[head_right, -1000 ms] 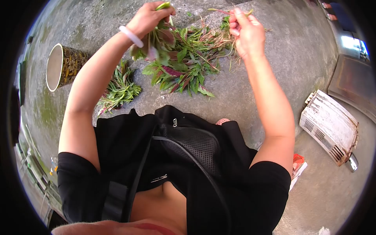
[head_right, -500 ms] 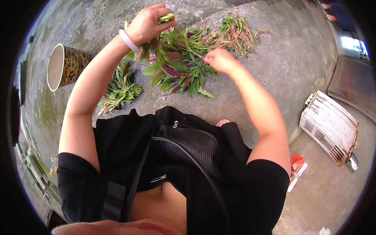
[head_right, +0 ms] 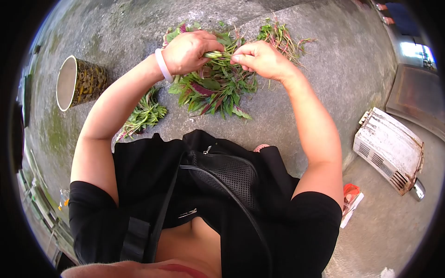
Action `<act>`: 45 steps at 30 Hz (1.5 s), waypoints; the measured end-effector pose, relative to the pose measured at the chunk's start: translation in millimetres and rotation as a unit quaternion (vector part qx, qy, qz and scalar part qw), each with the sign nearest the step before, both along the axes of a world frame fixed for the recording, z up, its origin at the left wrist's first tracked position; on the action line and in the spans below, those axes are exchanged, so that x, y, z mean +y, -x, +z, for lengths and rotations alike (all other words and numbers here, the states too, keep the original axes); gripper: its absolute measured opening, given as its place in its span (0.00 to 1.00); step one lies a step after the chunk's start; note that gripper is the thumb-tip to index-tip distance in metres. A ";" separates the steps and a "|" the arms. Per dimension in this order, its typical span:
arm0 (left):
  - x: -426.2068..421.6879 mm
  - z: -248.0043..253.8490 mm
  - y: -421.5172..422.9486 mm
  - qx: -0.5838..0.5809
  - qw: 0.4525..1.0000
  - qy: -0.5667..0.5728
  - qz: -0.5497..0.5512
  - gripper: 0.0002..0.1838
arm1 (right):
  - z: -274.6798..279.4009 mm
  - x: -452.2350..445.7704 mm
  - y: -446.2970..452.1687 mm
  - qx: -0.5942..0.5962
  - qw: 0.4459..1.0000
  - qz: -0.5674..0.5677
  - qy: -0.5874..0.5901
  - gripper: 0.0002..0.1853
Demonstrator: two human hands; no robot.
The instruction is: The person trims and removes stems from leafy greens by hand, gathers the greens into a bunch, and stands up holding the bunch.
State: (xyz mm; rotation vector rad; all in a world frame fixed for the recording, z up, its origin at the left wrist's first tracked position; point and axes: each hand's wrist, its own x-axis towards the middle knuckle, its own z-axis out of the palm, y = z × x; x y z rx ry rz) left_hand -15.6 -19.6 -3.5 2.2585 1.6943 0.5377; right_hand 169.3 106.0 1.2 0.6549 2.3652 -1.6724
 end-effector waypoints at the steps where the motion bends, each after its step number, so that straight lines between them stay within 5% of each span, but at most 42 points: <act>1: 0.0 1.2 -1.4 0.011 1.000 -0.001 0.014 0.13 | 1.0 -2.1 0.7 -0.010 1.000 -0.001 -0.005 0.10; 5: 10.3 1.9 -10.5 -0.108 0.974 0.084 0.183 0.10 | -3.1 3.4 7.3 0.027 0.996 -0.044 -0.070 0.11; 11: 25.0 -0.8 -3.5 -0.296 0.902 0.149 0.276 0.11 | -1.9 19.4 11.3 0.050 0.996 -0.056 0.048 0.12; 17: 7.7 11.3 22.8 -0.477 0.824 0.298 0.069 0.12 | -1.0 26.7 3.9 0.034 0.979 -0.027 0.200 0.11; 22: 9.6 -1.6 28.4 -0.209 0.943 0.218 0.141 0.11 | 1.8 19.5 10.6 0.011 0.994 0.001 0.106 0.10; 25: 13.1 -0.4 23.4 -0.016 0.960 0.144 0.238 0.12 | 7.1 2.6 18.3 0.023 0.994 0.081 0.067 0.11; 27: 18.6 -8.6 48.6 -0.085 0.908 0.204 0.355 0.13 | 13.0 3.9 18.7 0.019 0.998 0.062 0.016 0.11; 30: 9.6 -21.2 79.4 -0.123 0.907 0.161 0.370 0.13 | -25.3 43.8 -0.7 0.042 0.993 -0.095 -0.054 0.12; 32: 6.0 -16.7 80.0 -0.119 0.923 0.127 0.342 0.12 | -60.8 55.3 -16.3 -0.169 0.891 -0.079 -0.413 0.15; 33: 5.6 -15.7 76.1 -0.117 0.927 0.114 0.338 0.12 | -72.3 49.3 -20.1 -0.266 0.760 -0.038 -0.592 0.16; 37: 8.8 -22.3 57.1 -0.094 0.944 0.086 0.306 0.10 | -130.3 26.3 -8.1 -0.081 0.887 0.060 -0.450 0.16; 40: 7.1 -16.6 40.8 -0.234 0.933 0.112 0.251 0.10 | -141.9 7.5 13.9 -0.141 0.888 0.055 -0.435 0.13; 41: 8.3 -30.2 44.4 -0.118 0.971 0.021 0.209 0.09 | -141.6 2.9 12.9 -0.145 0.886 0.052 -0.437 0.13; 45: 0.7 -29.9 45.8 -0.099 0.977 0.027 0.188 0.07 | -125.1 13.2 8.3 -0.053 0.889 0.002 -0.454 0.07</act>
